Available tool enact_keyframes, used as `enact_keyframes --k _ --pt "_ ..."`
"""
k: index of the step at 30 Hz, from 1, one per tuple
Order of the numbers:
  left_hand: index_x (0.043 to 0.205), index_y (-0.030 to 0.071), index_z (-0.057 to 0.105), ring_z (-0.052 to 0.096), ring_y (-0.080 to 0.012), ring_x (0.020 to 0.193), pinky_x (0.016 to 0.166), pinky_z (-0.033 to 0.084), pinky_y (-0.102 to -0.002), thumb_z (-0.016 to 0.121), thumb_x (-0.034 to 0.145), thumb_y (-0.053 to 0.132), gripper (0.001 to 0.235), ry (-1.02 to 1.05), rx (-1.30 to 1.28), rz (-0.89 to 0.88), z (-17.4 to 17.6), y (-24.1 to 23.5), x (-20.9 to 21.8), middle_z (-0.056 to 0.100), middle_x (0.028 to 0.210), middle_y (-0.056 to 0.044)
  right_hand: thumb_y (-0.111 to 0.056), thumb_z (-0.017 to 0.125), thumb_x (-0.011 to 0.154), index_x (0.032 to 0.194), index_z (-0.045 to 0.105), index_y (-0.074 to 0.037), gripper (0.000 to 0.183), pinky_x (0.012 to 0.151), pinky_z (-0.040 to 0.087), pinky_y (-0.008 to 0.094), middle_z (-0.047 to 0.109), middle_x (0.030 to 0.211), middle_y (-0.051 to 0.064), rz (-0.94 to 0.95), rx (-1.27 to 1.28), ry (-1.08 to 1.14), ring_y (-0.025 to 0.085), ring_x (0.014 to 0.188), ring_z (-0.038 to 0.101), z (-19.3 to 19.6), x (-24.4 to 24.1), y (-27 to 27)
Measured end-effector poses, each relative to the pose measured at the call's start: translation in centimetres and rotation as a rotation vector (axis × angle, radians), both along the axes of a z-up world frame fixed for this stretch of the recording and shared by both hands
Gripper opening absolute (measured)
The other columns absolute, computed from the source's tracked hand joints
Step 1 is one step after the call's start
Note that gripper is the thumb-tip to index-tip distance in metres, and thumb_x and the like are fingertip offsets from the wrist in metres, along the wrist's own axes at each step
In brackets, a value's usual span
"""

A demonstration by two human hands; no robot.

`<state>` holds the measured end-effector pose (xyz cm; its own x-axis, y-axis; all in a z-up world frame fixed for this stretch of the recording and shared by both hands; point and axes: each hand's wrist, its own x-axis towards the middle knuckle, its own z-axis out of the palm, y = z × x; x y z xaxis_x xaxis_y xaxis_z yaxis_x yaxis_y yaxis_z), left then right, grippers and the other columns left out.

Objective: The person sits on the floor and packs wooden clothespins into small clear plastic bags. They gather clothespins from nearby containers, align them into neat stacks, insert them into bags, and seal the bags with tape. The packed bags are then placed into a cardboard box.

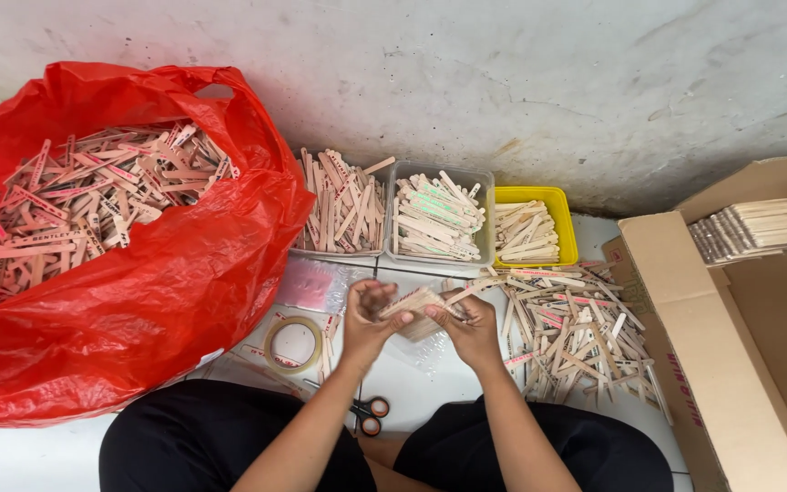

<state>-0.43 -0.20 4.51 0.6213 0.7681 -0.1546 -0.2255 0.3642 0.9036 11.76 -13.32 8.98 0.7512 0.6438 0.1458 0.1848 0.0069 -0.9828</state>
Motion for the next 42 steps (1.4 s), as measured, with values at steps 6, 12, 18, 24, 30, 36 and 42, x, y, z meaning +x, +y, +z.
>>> enact_keyframes --k 6,12,18,24,30,36,42 --pt "0.105 0.017 0.08 0.076 -0.0174 0.093 0.084 0.059 -0.032 0.091 0.076 0.029 0.033 0.292 0.638 -0.345 2.8 0.3 -0.4 0.081 0.095 -0.003 -0.019 0.088 0.077 0.095 0.08 -0.008 0.022 0.082 0.053 0.037 0.076 0.084 0.008 0.166 -0.056 -0.25 0.024 0.083 0.07 0.3 0.6 -0.2" --pt "0.1 0.01 0.079 0.077 -0.0249 0.08 0.069 0.06 -0.033 0.085 0.083 0.021 0.021 0.229 0.784 -0.242 4.6 -0.8 -1.3 0.08 0.087 -0.01 -0.028 0.072 0.096 0.087 0.068 -0.007 0.024 0.076 0.05 0.039 0.061 0.076 0.008 0.012 -0.001 -0.368 0.024 0.074 0.06 3.5 1.2 -1.8" --pt "0.094 0.016 0.08 0.076 -0.0164 0.072 0.06 0.058 -0.026 0.083 0.081 0.008 0.016 0.198 0.853 -0.067 1.6 -3.0 -0.1 0.079 0.08 -0.001 -0.015 0.072 0.096 0.081 0.07 -0.008 0.017 0.064 0.055 0.035 0.063 0.066 0.008 -0.192 -0.066 -0.49 0.025 0.064 0.066 6.1 -1.3 -0.7" --pt "0.088 0.012 0.075 0.077 -0.0249 0.088 0.07 0.063 -0.033 0.08 0.076 -0.002 0.019 0.202 0.803 0.09 -3.2 -4.3 1.9 0.08 0.09 -0.007 -0.015 0.082 0.087 0.087 0.076 -0.009 0.008 0.066 0.055 0.034 0.074 0.07 0.008 -0.366 -0.095 -0.356 0.021 0.063 0.069 3.2 -2.5 1.0" --pt "0.119 -0.002 0.072 0.071 -0.0361 0.104 0.086 0.062 -0.043 0.075 0.079 -0.01 0.041 0.144 0.719 0.128 -4.4 -4.8 3.4 0.075 0.111 -0.023 -0.023 0.064 0.101 0.084 0.06 -0.003 0.027 0.065 0.053 0.038 0.058 0.068 0.011 -0.348 -0.18 -0.595 0.031 0.064 0.062 -4.4 -3.1 3.0" --pt "0.125 0.004 0.073 0.071 -0.0298 0.106 0.088 0.061 -0.037 0.074 0.084 -0.002 0.041 0.191 0.833 0.113 -8.6 -4.5 4.2 0.075 0.116 -0.015 -0.031 0.055 0.103 0.085 0.056 -0.008 0.029 0.063 0.053 0.035 0.052 0.069 0.005 -0.381 -0.215 -0.657 0.028 0.065 0.061 -8.2 -1.3 3.2" --pt "0.124 0.009 0.074 0.073 -0.0253 0.103 0.086 0.062 -0.034 0.073 0.089 0.005 0.035 0.236 0.952 0.162 -5.8 -3.6 4.4 0.077 0.114 -0.012 -0.013 0.061 0.1 0.083 0.059 -0.009 0.018 0.061 0.053 0.031 0.054 0.068 0.002 -0.389 -0.129 -0.716 0.024 0.063 0.062 -5.6 -2.0 2.8"
